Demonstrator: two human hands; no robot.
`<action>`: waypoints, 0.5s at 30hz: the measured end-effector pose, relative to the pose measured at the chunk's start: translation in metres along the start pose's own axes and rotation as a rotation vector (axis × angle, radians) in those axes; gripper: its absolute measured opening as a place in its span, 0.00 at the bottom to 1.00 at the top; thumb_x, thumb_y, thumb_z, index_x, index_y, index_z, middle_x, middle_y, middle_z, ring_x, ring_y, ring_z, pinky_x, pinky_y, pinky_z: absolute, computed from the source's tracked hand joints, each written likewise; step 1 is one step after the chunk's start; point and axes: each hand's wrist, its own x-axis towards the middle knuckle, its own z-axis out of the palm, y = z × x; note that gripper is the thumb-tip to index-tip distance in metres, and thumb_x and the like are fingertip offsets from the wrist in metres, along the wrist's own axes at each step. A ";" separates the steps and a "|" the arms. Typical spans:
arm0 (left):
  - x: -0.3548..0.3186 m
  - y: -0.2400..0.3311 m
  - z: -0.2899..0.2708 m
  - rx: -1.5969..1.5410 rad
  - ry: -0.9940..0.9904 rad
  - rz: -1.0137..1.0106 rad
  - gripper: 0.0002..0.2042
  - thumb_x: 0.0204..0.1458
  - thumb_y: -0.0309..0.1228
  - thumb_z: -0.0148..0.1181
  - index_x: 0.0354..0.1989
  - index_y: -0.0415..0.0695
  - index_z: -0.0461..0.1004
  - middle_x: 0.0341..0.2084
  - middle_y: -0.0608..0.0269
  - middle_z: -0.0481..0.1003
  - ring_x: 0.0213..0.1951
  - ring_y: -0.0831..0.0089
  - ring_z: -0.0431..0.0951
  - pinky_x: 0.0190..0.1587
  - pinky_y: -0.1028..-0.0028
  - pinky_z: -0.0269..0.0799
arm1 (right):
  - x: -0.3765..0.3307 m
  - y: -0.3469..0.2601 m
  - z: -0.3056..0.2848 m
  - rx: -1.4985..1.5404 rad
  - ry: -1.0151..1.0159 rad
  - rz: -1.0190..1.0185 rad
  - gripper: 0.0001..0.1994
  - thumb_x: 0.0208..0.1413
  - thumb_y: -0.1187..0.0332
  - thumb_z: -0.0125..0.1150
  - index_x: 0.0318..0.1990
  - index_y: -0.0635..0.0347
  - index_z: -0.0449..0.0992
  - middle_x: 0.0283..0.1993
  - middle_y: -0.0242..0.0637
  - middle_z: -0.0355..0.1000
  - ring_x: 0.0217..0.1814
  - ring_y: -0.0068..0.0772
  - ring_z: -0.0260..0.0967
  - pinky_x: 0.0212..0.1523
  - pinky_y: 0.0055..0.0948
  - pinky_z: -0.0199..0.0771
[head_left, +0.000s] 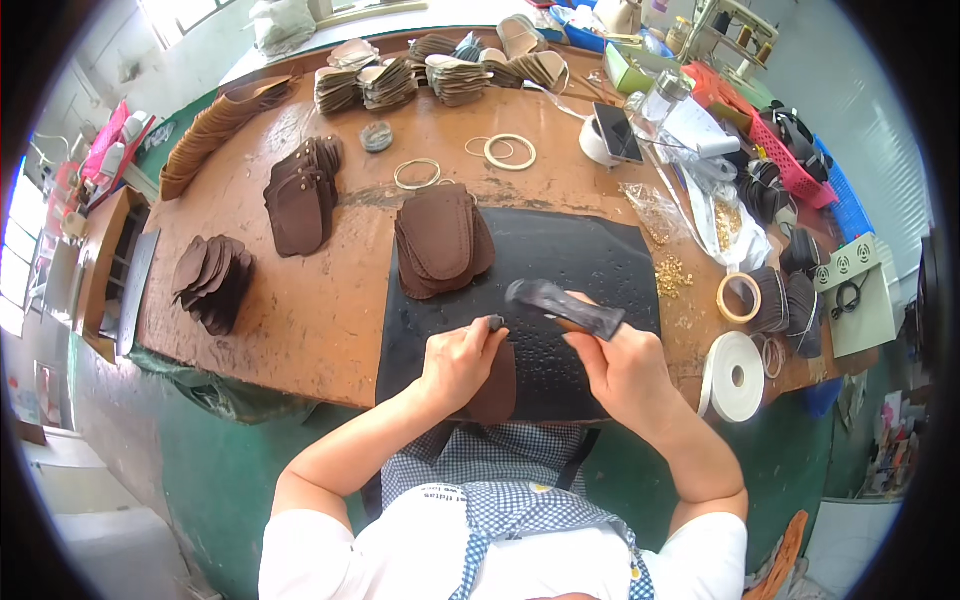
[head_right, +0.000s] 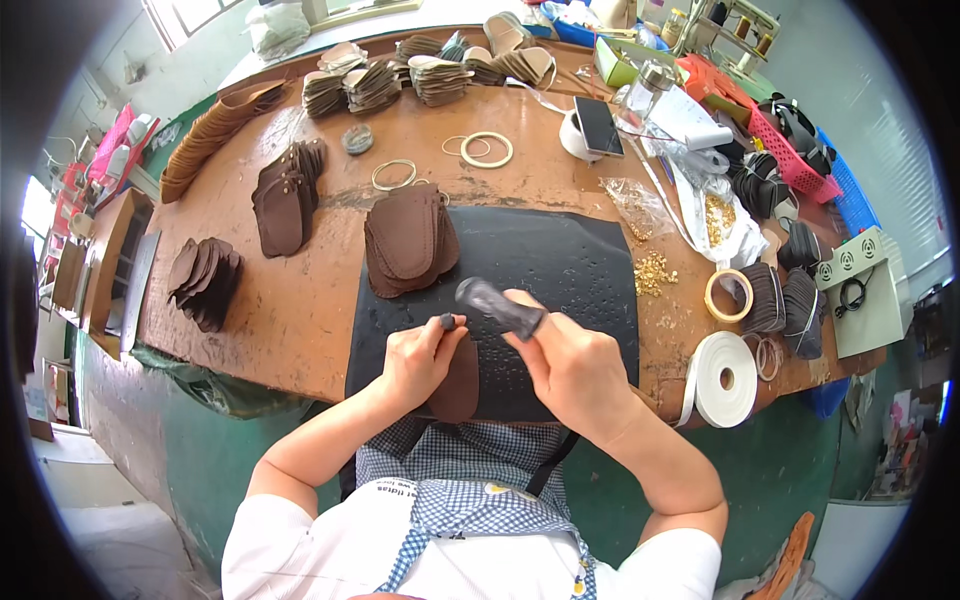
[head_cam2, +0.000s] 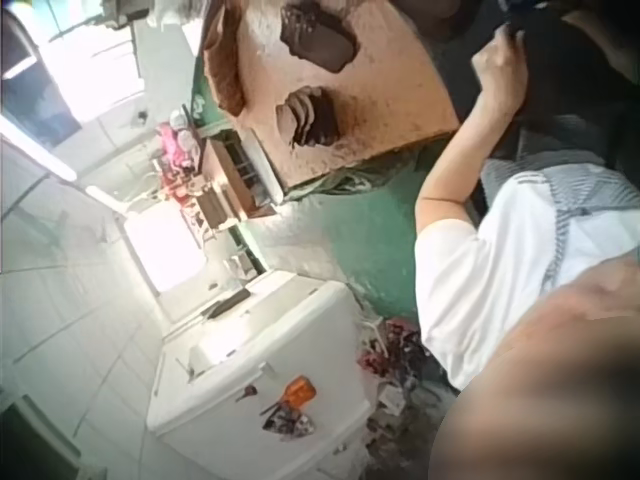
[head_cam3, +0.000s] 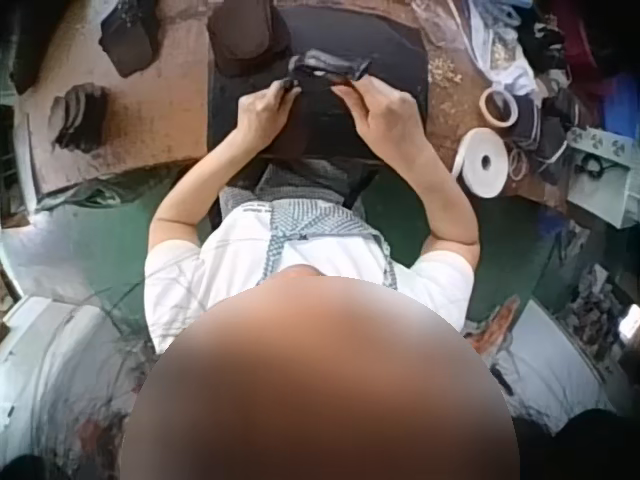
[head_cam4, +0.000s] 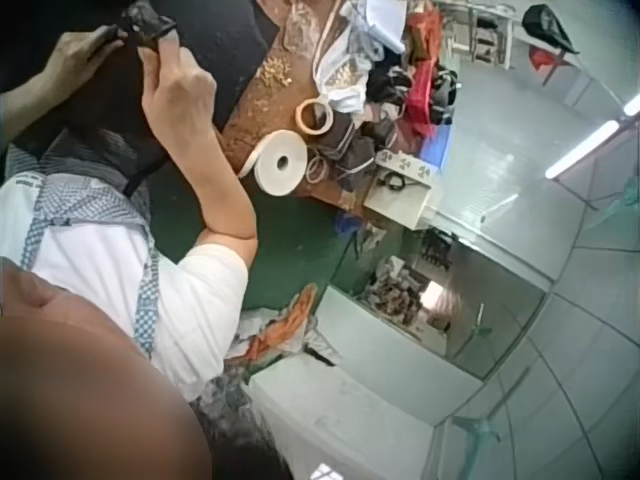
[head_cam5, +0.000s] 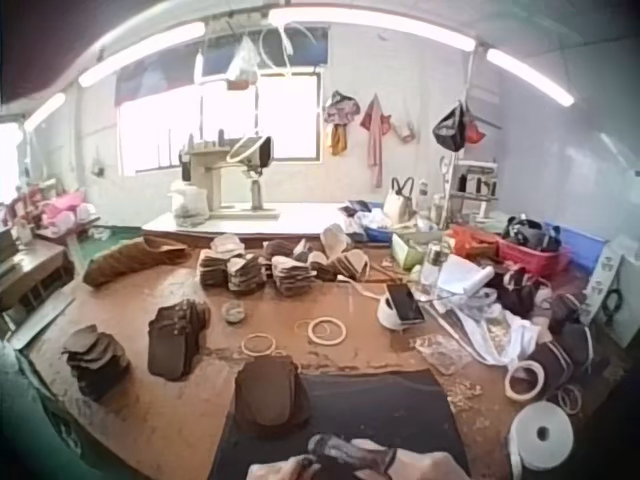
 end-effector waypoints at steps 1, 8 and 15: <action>0.000 -0.001 -0.001 -0.062 -0.005 -0.054 0.05 0.57 0.26 0.64 0.36 0.38 0.76 0.24 0.53 0.79 0.25 0.60 0.82 0.26 0.69 0.76 | -0.007 0.003 0.004 -0.009 0.094 0.018 0.17 0.62 0.67 0.62 0.57 0.58 0.74 0.30 0.42 0.74 0.27 0.48 0.76 0.27 0.39 0.77; 0.012 -0.005 -0.046 -0.543 -0.102 -0.593 0.04 0.62 0.22 0.55 0.43 0.37 0.76 0.35 0.61 0.80 0.37 0.75 0.79 0.40 0.76 0.75 | -0.078 0.052 0.022 -0.451 0.150 0.234 0.20 0.54 0.71 0.69 0.55 0.59 0.75 0.35 0.42 0.75 0.35 0.48 0.76 0.36 0.40 0.77; 0.008 0.003 -0.048 0.078 -0.329 -0.336 0.13 0.51 0.32 0.68 0.40 0.39 0.75 0.30 0.58 0.74 0.37 0.60 0.74 0.43 0.64 0.72 | -0.081 0.056 0.022 -0.336 0.234 0.264 0.12 0.55 0.73 0.67 0.47 0.63 0.78 0.43 0.42 0.70 0.45 0.46 0.70 0.45 0.41 0.73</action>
